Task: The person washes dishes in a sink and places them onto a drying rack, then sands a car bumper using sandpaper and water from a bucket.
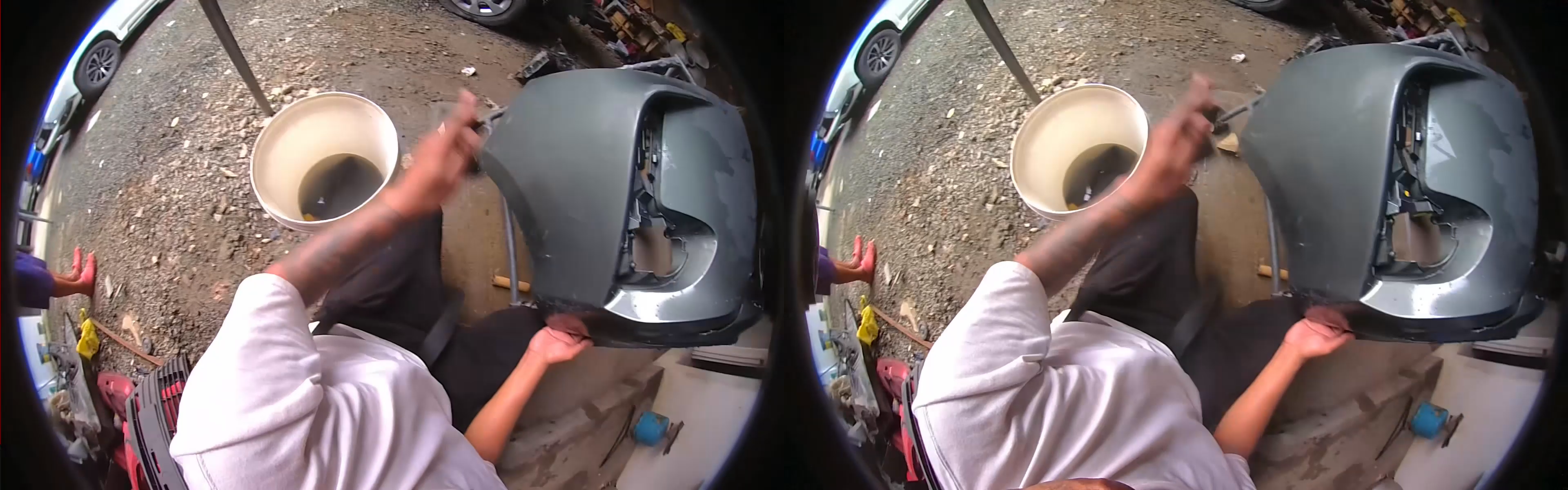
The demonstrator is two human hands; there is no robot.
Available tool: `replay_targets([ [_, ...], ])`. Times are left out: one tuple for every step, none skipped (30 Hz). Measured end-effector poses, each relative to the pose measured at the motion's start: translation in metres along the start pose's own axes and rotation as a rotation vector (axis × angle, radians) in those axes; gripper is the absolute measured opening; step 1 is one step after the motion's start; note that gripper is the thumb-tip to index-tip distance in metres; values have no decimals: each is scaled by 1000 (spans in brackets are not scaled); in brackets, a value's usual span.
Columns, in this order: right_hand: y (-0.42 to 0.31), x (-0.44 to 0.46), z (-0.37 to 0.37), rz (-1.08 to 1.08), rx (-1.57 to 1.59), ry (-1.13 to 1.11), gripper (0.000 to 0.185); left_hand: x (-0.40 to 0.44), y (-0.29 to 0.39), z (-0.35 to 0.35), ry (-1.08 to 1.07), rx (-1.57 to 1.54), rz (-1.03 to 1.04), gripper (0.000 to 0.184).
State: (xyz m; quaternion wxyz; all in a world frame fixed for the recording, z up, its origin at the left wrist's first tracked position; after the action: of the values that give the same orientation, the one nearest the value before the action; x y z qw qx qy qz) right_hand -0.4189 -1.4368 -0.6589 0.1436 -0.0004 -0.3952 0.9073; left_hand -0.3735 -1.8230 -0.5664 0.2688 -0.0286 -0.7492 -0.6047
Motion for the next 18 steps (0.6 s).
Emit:
replay_targets([
  [3, 4, -6, -7, -49, -138, 50, 1, -4, -44, 55, 77, -88, 51],
  [3, 10, -18, -25, -106, -273, 50, 7, -23, -84, 68, 428, 34, 50],
  [8, 12, -29, -36, -115, -244, 51, 13, -42, -123, 137, 783, 148, 49],
  [8, 17, -38, -62, -132, -212, 51, 8, -69, -150, 8, 935, 131, 55],
  [7, 17, -42, -7, -136, -129, 50, -5, -111, -168, -137, 1008, -252, 59],
  [4, 12, -28, 62, 9, -90, 49, -15, -139, -171, -466, 1294, -451, 59],
  [3, 12, -24, 15, -70, -123, 49, -30, -185, -175, -743, 1342, -637, 60],
  [2, 10, -23, -15, -153, -158, 49, -52, -187, -164, -784, 1389, -739, 61],
  [-3, 8, -21, -29, -169, -155, 49, -68, -187, -156, -851, 1316, -799, 54],
  [-3, 6, -19, 11, -116, -83, 51, -96, -260, -160, -1247, 1401, -674, 47],
  [-1, 6, -18, 55, -58, -14, 52, -127, -334, -164, -1640, 1460, -521, 42],
  [1, 6, -18, 55, -61, -21, 52, -135, -343, -154, -1551, 1507, -630, 38],
  [-1, 6, -18, -1, -163, -120, 53, -141, -340, -133, -1458, 1553, -732, 34],
  [-2, 7, -18, -62, -269, -216, 54, -136, -319, -110, -1386, 1502, -934, 34],
  [-1, 8, -21, -47, -229, -188, 54, -140, -324, -98, -1358, 1479, -983, 35],
  [-3, 8, -19, -60, -247, -187, 54, -144, -338, -97, -1384, 1467, -951, 35],
  [-3, 8, -21, -26, -231, -137, 53, -150, -354, -103, -1441, 1455, -873, 36],
  [-4, 6, -22, 13, -217, -87, 53, -157, -372, -118, -1527, 1446, -758, 37],
])
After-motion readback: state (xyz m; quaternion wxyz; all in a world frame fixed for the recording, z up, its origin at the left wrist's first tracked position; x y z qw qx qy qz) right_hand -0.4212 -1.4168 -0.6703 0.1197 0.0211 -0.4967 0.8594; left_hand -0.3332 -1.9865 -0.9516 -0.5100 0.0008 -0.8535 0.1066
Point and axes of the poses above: each hand's wrist, its own x-axis towards the middle knuckle, its own z-axis out of the palm, y = z × x, the point moved 4 cm from there along x, towards the middle knuckle, and after that the axes turned 7 degrees about -y, right-handed, at the moved point
